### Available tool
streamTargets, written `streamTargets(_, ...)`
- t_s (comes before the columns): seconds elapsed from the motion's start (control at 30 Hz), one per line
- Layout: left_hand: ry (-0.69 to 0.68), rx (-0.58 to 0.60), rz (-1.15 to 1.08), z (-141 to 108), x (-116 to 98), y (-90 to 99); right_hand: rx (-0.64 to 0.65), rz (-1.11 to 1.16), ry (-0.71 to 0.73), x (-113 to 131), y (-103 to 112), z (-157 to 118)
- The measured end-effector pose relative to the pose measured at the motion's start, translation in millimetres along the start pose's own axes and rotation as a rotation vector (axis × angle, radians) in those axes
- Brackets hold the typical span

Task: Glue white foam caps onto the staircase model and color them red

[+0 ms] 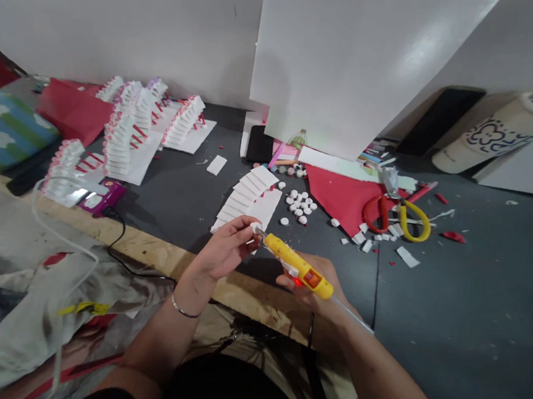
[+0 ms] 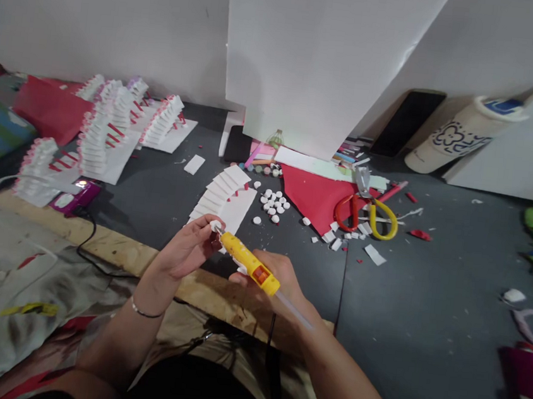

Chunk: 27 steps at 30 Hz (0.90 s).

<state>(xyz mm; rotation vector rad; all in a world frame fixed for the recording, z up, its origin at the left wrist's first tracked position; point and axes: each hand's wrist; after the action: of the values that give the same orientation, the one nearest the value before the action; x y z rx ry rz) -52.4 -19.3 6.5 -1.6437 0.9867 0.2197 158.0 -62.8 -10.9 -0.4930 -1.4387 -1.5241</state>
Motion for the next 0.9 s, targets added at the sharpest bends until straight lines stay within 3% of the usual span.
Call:
streamTargets(0.27, -0.025, -0.028, 0.006, 0.1, -1.6, 1.4, 0.000, 0.023, -0.022, -3.2, -5.2, -1.2)
streamTargets(0.6, -0.157, -0.060, 0.013, 1.0, -12.1, 9.7, -0.048, -0.023, -0.045, -2.4, 1.0, 0.4)
streamTargets(0.73, -0.252, -0.092, 0.067, -1.0, -30.4, 22.1, -0.108, 0.048, -0.074, -8.8, -1.7, -1.7)
streamTargets(0.9, -0.425, -0.253, 0.338, -1.2, -53.9, 50.6, -0.162, 0.058, -0.092, -16.2, -8.3, -4.4)
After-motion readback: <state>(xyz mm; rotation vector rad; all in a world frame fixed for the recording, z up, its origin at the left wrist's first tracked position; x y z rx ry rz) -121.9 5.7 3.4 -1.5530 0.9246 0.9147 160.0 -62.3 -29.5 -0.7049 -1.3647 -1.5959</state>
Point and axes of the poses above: each hand's wrist, its own z-axis towards the middle knuckle, its own y-axis out of the back of the hand, x = y × z, and after that the axes turned 8 degrees about -z, right-handed
